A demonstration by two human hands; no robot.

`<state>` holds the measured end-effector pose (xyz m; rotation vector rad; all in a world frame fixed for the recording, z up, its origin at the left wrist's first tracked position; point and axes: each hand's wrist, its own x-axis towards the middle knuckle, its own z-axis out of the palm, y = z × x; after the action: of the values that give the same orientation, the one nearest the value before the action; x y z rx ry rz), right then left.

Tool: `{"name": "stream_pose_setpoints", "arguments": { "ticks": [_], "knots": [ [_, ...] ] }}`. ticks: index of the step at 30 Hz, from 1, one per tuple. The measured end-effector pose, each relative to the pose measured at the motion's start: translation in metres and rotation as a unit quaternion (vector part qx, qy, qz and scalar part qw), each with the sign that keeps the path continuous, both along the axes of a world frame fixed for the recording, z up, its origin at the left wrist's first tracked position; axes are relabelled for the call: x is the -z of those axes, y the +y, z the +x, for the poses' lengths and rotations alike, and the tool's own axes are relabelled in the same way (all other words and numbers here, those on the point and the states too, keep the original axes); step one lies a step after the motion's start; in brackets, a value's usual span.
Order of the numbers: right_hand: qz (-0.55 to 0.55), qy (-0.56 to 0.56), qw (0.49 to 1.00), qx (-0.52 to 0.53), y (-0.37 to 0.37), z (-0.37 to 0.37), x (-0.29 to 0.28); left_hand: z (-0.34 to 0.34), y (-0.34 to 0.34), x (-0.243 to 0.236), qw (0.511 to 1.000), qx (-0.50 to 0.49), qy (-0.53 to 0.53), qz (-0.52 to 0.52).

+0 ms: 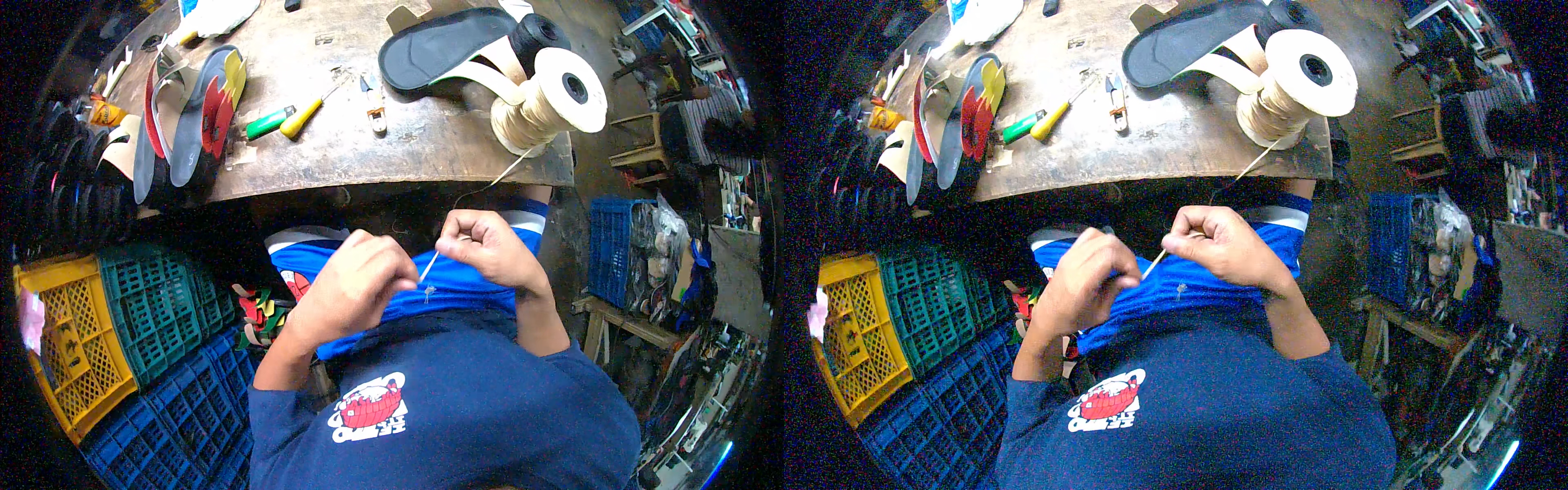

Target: The person hand-sews a sandal strap to the sole using a needle and thread. They thread the needle, pull thread from a spool, and stitch the strap to the sole with a seam ripper and lighter nearby on the table.

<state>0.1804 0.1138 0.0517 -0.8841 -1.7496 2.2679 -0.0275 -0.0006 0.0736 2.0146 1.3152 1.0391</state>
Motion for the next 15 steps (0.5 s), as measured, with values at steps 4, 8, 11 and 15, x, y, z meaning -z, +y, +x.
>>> {"name": "stream_pose_setpoints", "arguments": {
  "ticks": [4,8,11,15],
  "knots": [
    [-0.038,0.027,0.995,-0.087,-0.012,-0.009,0.001,0.005,0.005,0.003,0.997,-0.029,0.013,0.071],
    [0.016,0.110,0.990,0.089,-0.013,-0.017,0.002,0.015,0.015,0.017,0.984,-0.148,0.023,0.096],
    [0.017,0.121,0.984,0.127,-0.017,-0.025,0.009,0.021,0.017,0.022,0.978,-0.187,0.005,0.095],
    [-0.006,0.185,0.972,0.146,-0.025,-0.025,0.015,0.028,0.014,0.024,0.978,-0.189,-0.036,0.077]
  ]
}}
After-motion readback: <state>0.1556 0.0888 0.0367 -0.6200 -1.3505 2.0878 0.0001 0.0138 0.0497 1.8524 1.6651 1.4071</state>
